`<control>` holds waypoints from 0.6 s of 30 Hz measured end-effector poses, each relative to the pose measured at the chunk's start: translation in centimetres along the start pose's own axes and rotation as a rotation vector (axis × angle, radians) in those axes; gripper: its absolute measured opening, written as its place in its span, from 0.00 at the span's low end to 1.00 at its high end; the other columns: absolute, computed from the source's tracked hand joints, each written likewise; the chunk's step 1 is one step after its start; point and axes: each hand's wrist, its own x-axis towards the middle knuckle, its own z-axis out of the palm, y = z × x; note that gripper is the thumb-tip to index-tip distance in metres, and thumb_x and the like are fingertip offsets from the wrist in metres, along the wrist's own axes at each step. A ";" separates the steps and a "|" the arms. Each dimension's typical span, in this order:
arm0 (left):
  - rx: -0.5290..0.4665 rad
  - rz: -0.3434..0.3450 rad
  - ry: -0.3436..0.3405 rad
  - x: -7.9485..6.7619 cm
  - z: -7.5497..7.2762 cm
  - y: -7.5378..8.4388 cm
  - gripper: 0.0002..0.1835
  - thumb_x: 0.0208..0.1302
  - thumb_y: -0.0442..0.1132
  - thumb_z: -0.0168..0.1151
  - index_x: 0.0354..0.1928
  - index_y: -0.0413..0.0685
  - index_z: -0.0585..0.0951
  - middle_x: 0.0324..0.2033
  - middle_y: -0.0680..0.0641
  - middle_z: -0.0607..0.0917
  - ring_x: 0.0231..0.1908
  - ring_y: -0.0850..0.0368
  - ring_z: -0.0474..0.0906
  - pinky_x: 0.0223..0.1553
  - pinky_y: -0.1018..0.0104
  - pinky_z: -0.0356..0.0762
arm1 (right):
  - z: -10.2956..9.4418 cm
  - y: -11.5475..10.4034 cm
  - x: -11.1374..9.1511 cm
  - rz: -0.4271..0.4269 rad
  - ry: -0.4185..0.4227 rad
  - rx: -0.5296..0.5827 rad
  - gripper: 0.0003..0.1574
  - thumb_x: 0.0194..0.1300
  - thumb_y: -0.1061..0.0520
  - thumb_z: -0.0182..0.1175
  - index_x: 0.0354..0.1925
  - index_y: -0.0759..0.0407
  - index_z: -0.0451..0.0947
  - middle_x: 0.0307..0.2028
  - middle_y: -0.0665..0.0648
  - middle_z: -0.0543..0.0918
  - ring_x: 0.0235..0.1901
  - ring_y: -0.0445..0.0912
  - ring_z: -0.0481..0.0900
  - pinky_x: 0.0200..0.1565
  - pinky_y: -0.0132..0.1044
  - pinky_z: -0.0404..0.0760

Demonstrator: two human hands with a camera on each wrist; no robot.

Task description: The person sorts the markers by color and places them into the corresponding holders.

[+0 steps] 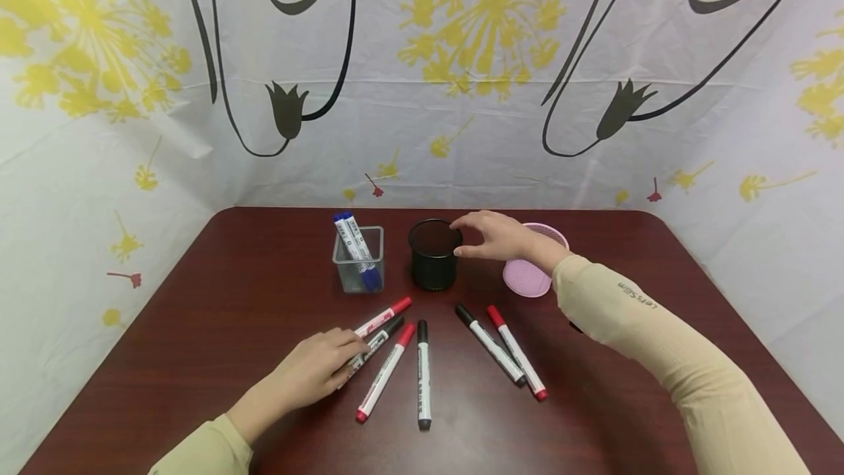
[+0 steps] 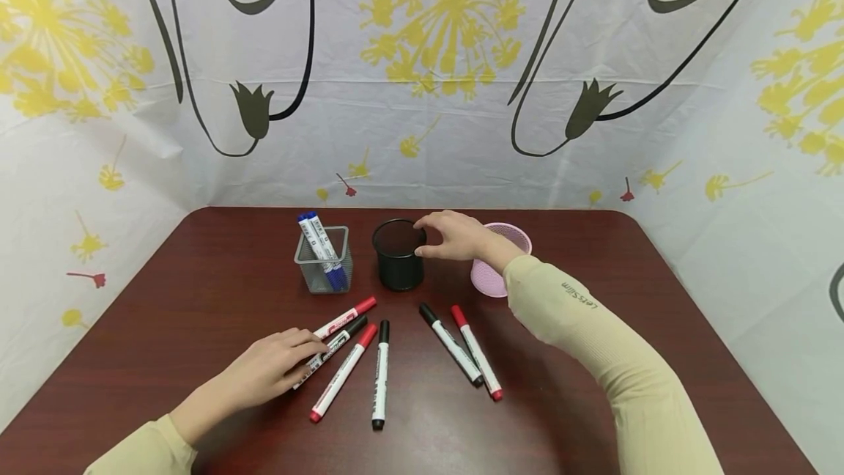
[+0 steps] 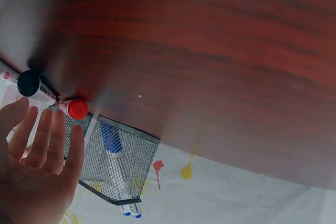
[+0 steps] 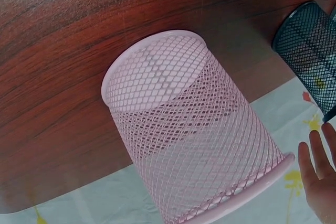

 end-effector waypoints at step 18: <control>-0.002 0.003 -0.084 -0.3 0.3 0.0 0.19 0.51 0.30 0.62 0.48 0.50 0.79 0.32 0.53 0.79 0.28 0.58 0.75 0.29 0.64 0.74 | 0.5 -0.2 0.5 0.055 0.031 -0.067 0.30 0.58 0.44 0.61 0.55 0.57 0.73 0.54 0.60 0.74 0.55 0.54 0.69 0.51 0.51 0.69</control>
